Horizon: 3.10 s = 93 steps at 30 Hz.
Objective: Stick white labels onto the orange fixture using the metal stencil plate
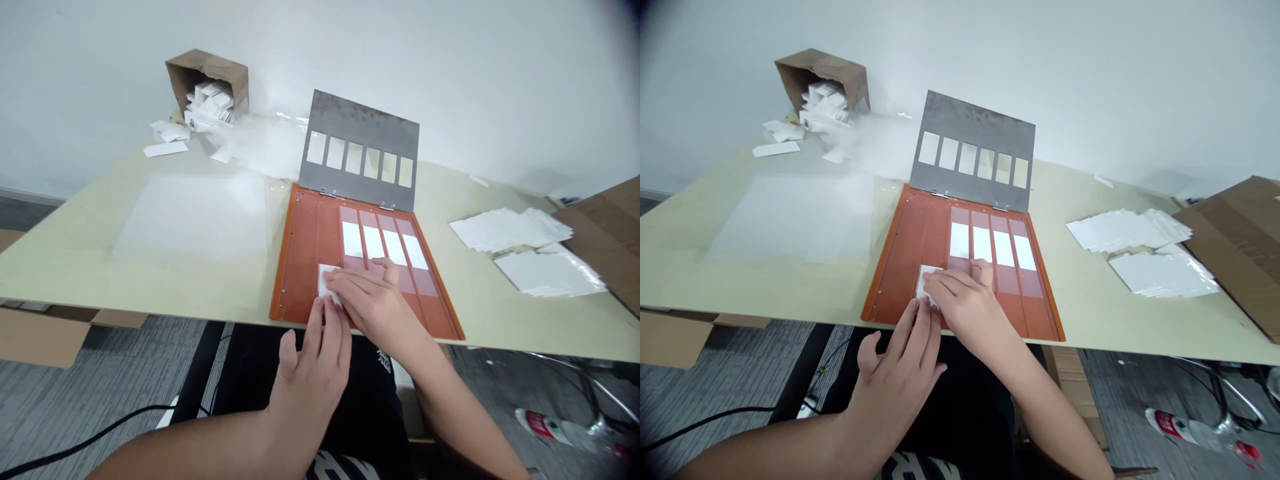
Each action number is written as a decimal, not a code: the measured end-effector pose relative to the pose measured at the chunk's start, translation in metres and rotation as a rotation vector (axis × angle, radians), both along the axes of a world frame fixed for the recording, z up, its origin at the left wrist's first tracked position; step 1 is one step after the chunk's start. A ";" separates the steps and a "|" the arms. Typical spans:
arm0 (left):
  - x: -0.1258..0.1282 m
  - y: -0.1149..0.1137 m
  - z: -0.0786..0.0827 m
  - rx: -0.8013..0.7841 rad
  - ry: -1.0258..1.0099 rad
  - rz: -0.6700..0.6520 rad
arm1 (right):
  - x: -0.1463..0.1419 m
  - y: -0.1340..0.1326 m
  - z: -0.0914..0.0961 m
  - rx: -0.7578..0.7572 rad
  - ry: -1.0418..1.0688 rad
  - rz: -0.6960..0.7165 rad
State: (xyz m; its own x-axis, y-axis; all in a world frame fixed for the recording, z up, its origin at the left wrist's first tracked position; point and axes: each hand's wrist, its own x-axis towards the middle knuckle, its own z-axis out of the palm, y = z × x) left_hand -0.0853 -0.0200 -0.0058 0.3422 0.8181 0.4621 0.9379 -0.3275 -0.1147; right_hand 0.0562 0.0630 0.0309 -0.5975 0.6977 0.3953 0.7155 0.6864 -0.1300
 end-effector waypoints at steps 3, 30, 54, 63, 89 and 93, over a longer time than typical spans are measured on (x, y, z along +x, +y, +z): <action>0.000 0.001 0.000 0.009 -0.002 -0.003 | 0.000 -0.001 0.000 -0.001 -0.006 -0.003; 0.000 0.001 0.003 0.019 0.001 0.009 | -0.003 -0.009 0.008 -0.051 -0.007 0.010; -0.012 0.010 -0.004 0.082 -0.185 -0.106 | 0.010 -0.034 0.016 -0.229 0.279 -0.046; -0.040 0.018 0.000 0.195 -0.509 -0.355 | 0.017 -0.068 0.021 -0.174 0.382 -0.273; 0.001 0.054 0.013 0.204 -0.325 -0.451 | 0.218 0.103 0.011 -0.111 0.468 -1.276; 0.000 0.055 0.013 0.132 -0.313 -0.409 | 0.216 0.110 0.012 -0.097 0.379 -1.256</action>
State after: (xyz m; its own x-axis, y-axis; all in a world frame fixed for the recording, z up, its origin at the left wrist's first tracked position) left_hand -0.0850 0.0353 0.0074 0.4505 0.5746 0.6833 0.7322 -0.6757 0.0854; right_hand 0.2724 0.1728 0.0429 0.6111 0.7277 0.3114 0.7639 -0.4391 -0.4729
